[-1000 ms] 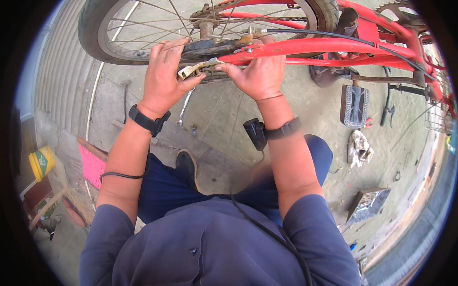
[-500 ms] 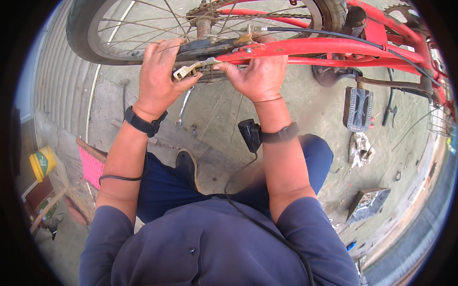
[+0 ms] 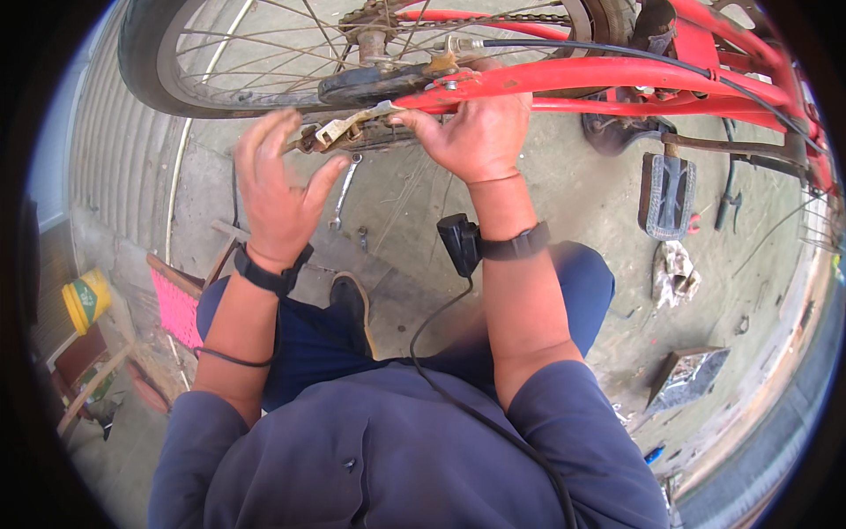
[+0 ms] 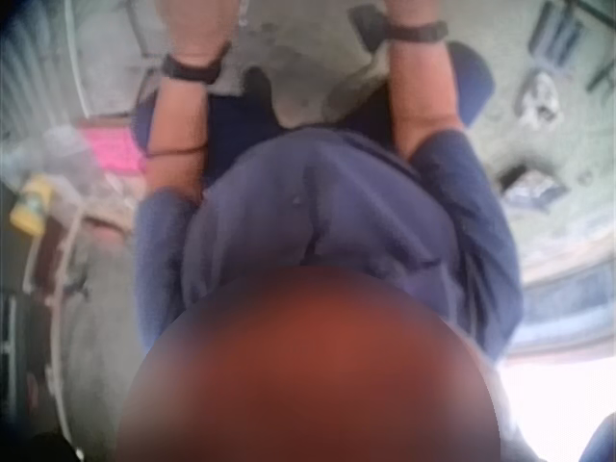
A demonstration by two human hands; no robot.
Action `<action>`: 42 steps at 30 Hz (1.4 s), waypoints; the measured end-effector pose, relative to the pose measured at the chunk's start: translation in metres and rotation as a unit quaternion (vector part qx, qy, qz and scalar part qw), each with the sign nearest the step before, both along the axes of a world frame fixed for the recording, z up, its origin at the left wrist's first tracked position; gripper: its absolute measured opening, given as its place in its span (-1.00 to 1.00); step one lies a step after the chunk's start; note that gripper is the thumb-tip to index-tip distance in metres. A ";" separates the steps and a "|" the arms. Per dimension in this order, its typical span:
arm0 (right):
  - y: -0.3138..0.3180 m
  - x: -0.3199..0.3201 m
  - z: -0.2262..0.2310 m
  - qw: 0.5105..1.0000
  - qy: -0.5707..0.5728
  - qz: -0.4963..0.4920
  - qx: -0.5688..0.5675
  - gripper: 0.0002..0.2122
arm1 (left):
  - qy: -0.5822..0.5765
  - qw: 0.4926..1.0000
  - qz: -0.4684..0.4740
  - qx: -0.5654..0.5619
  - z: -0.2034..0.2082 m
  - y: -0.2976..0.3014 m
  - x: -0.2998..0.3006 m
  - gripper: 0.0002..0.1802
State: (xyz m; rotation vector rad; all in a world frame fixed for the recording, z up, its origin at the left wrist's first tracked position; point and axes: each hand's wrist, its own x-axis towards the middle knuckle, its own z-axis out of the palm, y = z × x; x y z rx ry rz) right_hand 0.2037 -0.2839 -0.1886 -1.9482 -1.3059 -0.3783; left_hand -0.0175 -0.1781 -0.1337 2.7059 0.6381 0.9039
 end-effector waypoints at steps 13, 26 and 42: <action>0.001 -0.001 0.001 1.000 0.010 0.004 0.014 -0.39 | 0.059 0.954 0.088 -0.280 -0.091 -0.049 0.044 -0.56; 0.002 0.001 0.003 1.000 0.025 0.014 -0.005 -0.43 | -0.016 0.954 0.106 -0.279 -0.113 -0.038 0.049 -0.63; 0.002 0.003 0.000 1.000 0.012 0.007 -0.020 -0.31 | -0.027 0.961 0.108 -0.252 -0.117 -0.031 0.048 -0.56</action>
